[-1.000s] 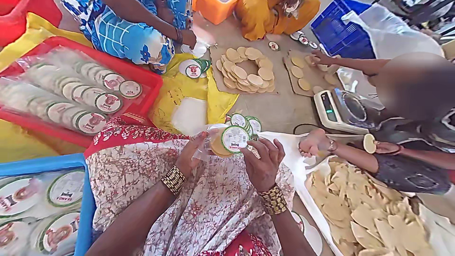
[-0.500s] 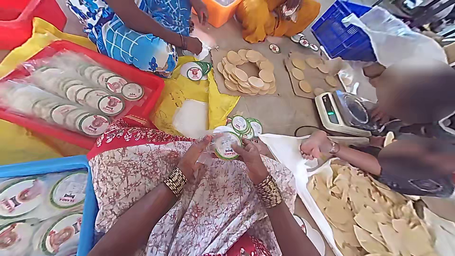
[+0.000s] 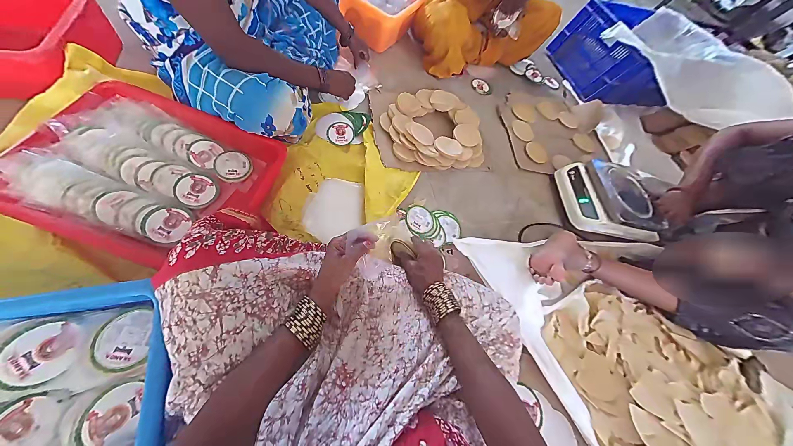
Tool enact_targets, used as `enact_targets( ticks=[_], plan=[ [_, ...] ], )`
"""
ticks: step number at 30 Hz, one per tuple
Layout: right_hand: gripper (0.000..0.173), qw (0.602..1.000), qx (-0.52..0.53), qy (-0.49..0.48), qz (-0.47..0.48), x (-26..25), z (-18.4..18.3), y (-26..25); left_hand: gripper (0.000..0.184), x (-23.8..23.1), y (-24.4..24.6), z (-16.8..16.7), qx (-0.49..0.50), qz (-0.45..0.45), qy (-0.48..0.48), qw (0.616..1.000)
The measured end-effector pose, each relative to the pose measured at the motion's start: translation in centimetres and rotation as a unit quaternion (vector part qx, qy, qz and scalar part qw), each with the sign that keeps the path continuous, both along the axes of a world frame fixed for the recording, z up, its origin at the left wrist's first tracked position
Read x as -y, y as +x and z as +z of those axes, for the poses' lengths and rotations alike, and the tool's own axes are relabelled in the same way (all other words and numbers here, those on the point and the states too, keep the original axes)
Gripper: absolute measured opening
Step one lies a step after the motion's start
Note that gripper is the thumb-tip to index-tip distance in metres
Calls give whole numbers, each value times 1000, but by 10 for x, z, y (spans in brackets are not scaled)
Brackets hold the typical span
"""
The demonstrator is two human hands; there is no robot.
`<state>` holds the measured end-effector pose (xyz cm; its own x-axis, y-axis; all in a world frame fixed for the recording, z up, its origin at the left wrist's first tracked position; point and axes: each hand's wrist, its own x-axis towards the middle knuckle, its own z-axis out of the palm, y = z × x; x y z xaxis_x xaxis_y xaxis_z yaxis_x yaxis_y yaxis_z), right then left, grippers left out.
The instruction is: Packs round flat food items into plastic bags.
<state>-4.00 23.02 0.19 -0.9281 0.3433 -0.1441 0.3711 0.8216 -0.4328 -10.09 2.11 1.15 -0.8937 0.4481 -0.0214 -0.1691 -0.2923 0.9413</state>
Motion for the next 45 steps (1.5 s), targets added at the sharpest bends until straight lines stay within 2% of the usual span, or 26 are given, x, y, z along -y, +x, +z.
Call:
enact_targets(
  ticks=[2, 3, 5, 6, 8, 10, 12, 14, 15, 20, 23, 27, 32, 36, 40, 44, 45],
  plan=[
    [32, 991, -100, -78, -38, 1, -5, 4, 18, -2, 2, -2, -5, 1, 5, 1000],
    [30, 973, -158, -152, -75, 2, -8, 5, 17, -3, 1, -2, -4, 5, 10, 1000],
    [32, 894, -261, -336, -141, 9, -4, 9, 16, -2, 0, -2, 16, 13, 9, 1000],
    [33, 854, -293, -399, -161, 12, 3, 13, 17, -2, -1, -2, 34, 16, 5, 999],
    [35, 814, -326, -440, -194, 16, 27, 28, 19, 1, -1, -1, 68, 21, -1, 997],
    [37, 809, -367, -409, -211, 13, 55, 50, 20, 0, -2, 4, 96, 34, 8, 995],
    [46, 814, -419, -347, -203, 5, 76, 81, 21, 0, -1, 5, 109, 39, 21, 993],
    [65, 847, -422, -271, -174, -10, 82, 117, 21, -1, 0, 3, 110, 35, 28, 993],
    [68, 865, -407, -241, -170, -16, 81, 134, 22, -2, 0, 1, 106, 29, 28, 994],
    [37, 922, -305, -160, -180, -33, 55, 185, 21, -3, 4, -7, 84, -12, 5, 996],
    [28, 940, -281, -117, -154, -39, 56, 188, 21, 0, 8, -6, 86, -17, -10, 996],
    [35, 955, -243, -51, -161, -42, 52, 187, 21, 0, 9, -4, 81, -15, -16, 997],
    [36, 960, -196, -105, -168, -34, 52, 178, 15, -1, 10, -9, 59, -29, -22, 998],
    [24, 965, -207, -100, -128, -18, 41, 163, 11, 0, 12, -10, 11, -47, -16, 999],
    [49, 966, -212, -102, -107, -13, 45, 156, 14, 9, 23, 7, -72, -23, -32, 997],
    [19, 975, -218, -4, -40, -4, 69, 161, 12, 27, 40, 37, -184, 29, -81, 979],
    [19, 979, -202, 5, -9, -4, 75, 164, 11, 30, 43, 42, -204, 37, -81, 975]
  ],
)
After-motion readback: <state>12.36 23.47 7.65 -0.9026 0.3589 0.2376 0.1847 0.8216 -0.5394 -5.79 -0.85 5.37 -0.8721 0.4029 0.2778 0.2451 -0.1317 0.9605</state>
